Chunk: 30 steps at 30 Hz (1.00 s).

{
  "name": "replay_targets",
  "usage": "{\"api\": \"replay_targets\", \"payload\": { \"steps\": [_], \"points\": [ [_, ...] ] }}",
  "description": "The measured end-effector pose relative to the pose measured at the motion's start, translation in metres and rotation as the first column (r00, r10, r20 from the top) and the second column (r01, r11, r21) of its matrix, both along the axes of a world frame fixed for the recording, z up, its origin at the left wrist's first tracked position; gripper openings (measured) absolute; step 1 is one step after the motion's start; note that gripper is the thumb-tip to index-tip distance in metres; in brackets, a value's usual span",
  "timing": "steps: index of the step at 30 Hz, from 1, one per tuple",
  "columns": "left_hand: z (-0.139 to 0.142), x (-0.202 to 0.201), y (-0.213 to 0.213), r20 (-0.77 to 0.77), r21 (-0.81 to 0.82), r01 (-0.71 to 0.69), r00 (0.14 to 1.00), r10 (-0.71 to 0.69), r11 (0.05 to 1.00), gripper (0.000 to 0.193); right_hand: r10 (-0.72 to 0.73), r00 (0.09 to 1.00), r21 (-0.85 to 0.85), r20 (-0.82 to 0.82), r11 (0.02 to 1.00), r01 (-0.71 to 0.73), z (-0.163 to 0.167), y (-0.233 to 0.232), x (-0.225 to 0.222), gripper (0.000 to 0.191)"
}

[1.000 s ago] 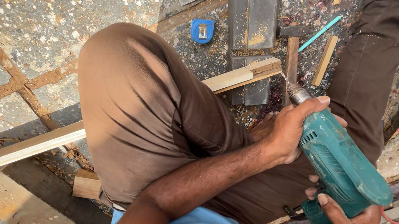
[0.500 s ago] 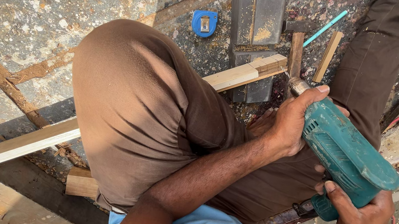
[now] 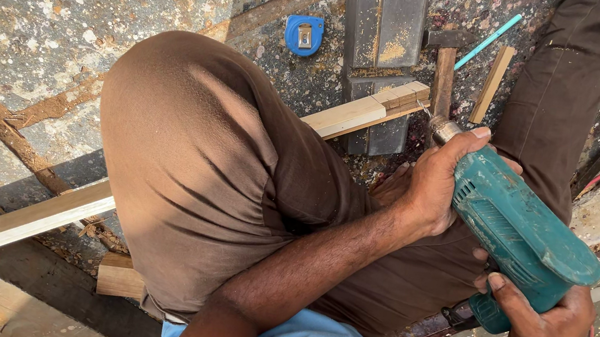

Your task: The person drills holes into wood blocks with a power drill and strikes a metal tool with a hammer while holding the wood by hand.

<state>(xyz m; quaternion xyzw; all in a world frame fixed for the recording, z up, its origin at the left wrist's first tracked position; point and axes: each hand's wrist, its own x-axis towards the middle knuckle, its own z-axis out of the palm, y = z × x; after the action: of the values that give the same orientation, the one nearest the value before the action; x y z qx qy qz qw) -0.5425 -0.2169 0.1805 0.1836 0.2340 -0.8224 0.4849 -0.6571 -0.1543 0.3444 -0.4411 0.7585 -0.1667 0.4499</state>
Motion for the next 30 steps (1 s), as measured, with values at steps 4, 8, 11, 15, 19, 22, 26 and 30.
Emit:
{"api": "replay_targets", "payload": {
  "steps": [4, 8, 11, 15, 19, 22, 26, 30],
  "points": [
    [0.002, -0.002, 0.001, -0.004, -0.010, -0.002, 1.000, 0.002, 1.000, 0.045, 0.016, 0.999, 0.023, -0.039, 1.000, -0.015, 0.003, 0.000, -0.004, 0.040],
    [0.005, -0.003, 0.000, -0.022, -0.055, -0.009, 1.000, 0.008, 0.998, 0.056, 0.036, 0.999, 0.030, -0.029, 0.999, -0.035, 0.008, -0.001, -0.008, 0.038],
    [0.007, -0.002, -0.001, -0.030, -0.018, -0.003, 1.000, 0.002, 1.000, 0.051, 0.038, 0.999, 0.008, -0.016, 0.999, -0.038, 0.009, -0.002, -0.007, 0.042],
    [0.007, -0.004, 0.000, -0.028, -0.034, -0.023, 0.999, 0.022, 0.999, 0.046, 0.104, 0.994, 0.024, -0.032, 0.994, -0.103, 0.016, -0.009, -0.005, 0.044],
    [0.004, -0.011, 0.002, -0.061, -0.018, -0.084, 0.995, 0.083, 0.996, 0.048, 0.337, 0.932, 0.005, -0.135, 0.941, -0.339, 0.027, -0.031, 0.001, 0.071],
    [0.012, -0.009, 0.004, 0.280, 0.012, -0.059, 0.959, 0.054, 0.998, 0.054, 0.580, 0.722, 0.089, -0.378, 0.799, -0.595, 0.044, -0.058, 0.004, 0.083],
    [0.039, 0.027, 0.007, 0.835, 0.056, -0.076, 0.550, -0.005, 0.996, 0.052, 0.673, 0.643, 0.239, -0.366, 0.735, -0.634, 0.058, -0.099, 0.010, 0.090],
    [0.067, 0.080, -0.014, 0.864, -0.482, 0.053, 0.194, 0.464, 0.875, 0.050, 0.764, 0.575, 0.156, -0.292, 0.631, -0.760, 0.060, -0.135, 0.012, 0.086]
  ]
}}
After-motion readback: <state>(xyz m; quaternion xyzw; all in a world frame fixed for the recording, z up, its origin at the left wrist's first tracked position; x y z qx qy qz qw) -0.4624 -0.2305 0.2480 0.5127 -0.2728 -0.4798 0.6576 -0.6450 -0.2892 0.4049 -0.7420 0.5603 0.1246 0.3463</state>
